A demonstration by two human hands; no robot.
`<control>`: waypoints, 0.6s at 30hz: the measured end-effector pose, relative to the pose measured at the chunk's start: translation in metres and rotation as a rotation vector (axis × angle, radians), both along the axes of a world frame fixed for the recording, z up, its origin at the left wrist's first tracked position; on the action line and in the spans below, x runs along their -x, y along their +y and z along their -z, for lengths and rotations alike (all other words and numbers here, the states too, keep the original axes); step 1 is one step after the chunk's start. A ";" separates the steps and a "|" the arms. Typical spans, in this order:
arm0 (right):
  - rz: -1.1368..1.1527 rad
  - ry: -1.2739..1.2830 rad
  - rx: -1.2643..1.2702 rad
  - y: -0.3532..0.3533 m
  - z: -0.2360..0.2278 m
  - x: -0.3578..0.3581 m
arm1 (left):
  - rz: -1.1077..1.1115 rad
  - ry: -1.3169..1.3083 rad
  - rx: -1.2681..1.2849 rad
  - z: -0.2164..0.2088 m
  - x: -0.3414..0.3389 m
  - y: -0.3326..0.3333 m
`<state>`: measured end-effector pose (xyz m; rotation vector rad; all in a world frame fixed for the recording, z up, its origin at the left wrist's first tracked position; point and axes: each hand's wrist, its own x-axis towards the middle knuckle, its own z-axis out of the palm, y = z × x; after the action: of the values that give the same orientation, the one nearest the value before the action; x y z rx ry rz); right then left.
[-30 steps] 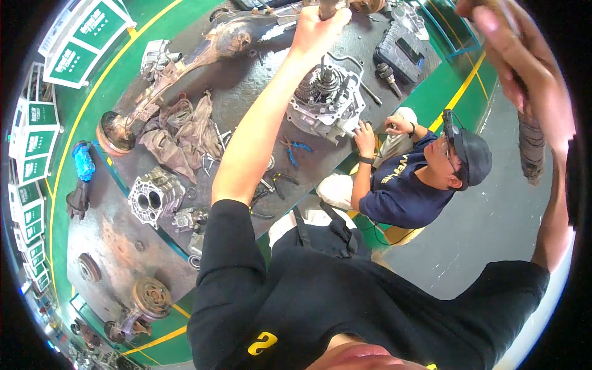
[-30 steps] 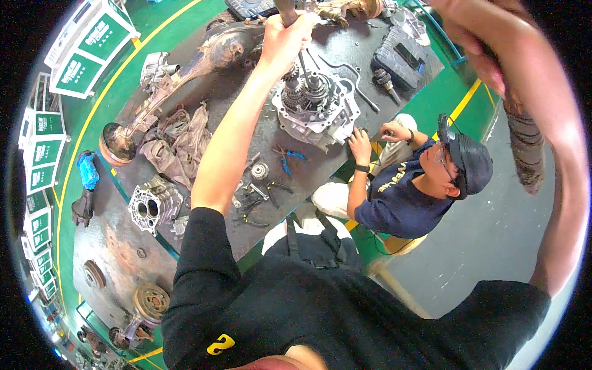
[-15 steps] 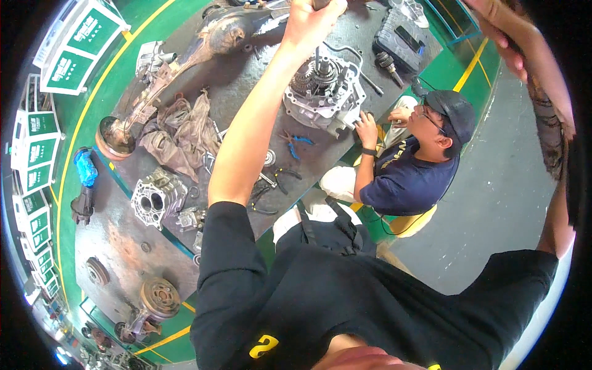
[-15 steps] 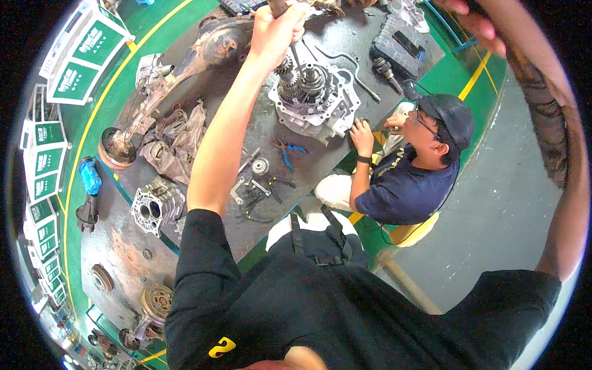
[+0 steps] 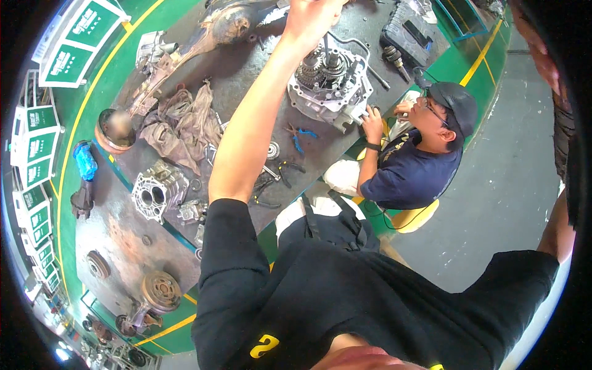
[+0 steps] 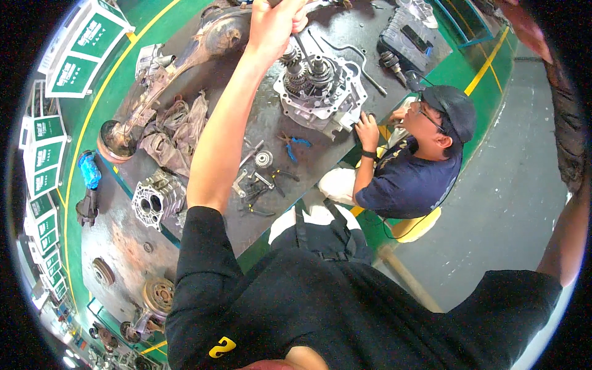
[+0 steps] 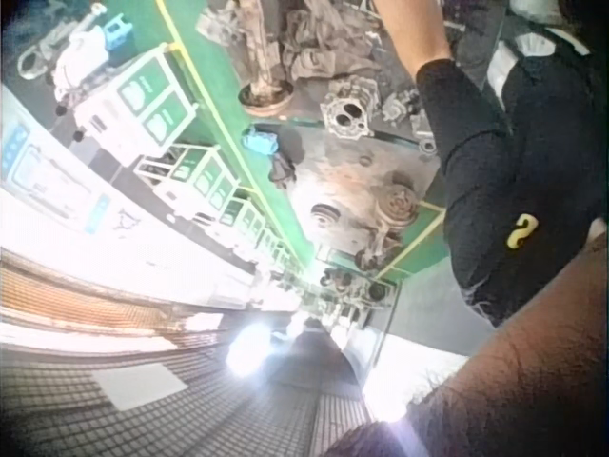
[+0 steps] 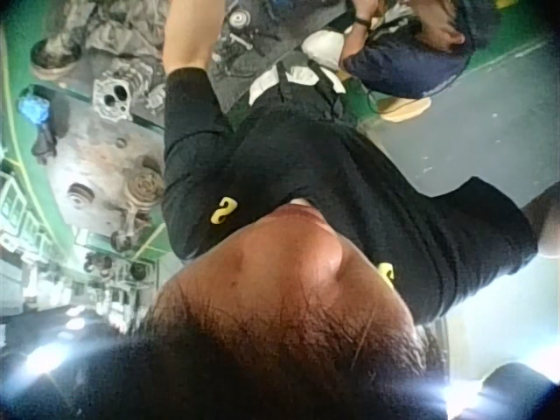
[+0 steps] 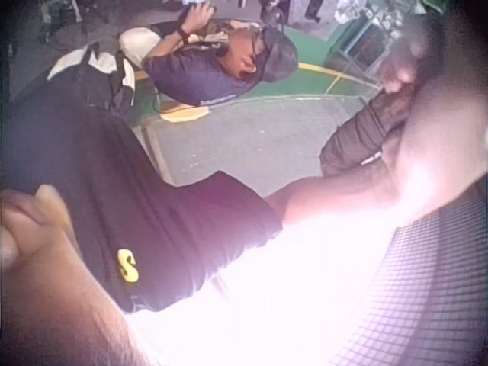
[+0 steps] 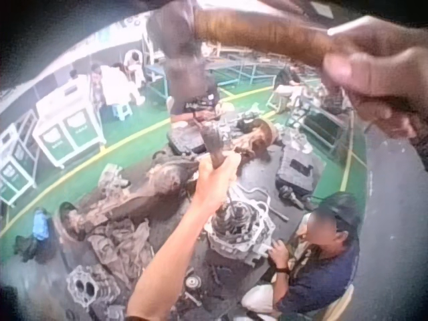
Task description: The person assembles internal gearbox components by placing gears and shafts onto the assembly, measuring distances with a caliper, and securing parts with a hammer and punch.
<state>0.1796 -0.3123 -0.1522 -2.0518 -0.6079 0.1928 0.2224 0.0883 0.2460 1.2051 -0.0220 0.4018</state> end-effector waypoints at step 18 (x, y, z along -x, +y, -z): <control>0.111 -0.114 0.575 0.011 -0.090 0.018 | 0.089 -0.073 0.002 0.007 0.001 -0.020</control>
<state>0.1616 -0.3013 -0.0624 -2.6601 -0.5469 0.2025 0.2214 0.0687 0.2390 1.1828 -0.1378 0.3682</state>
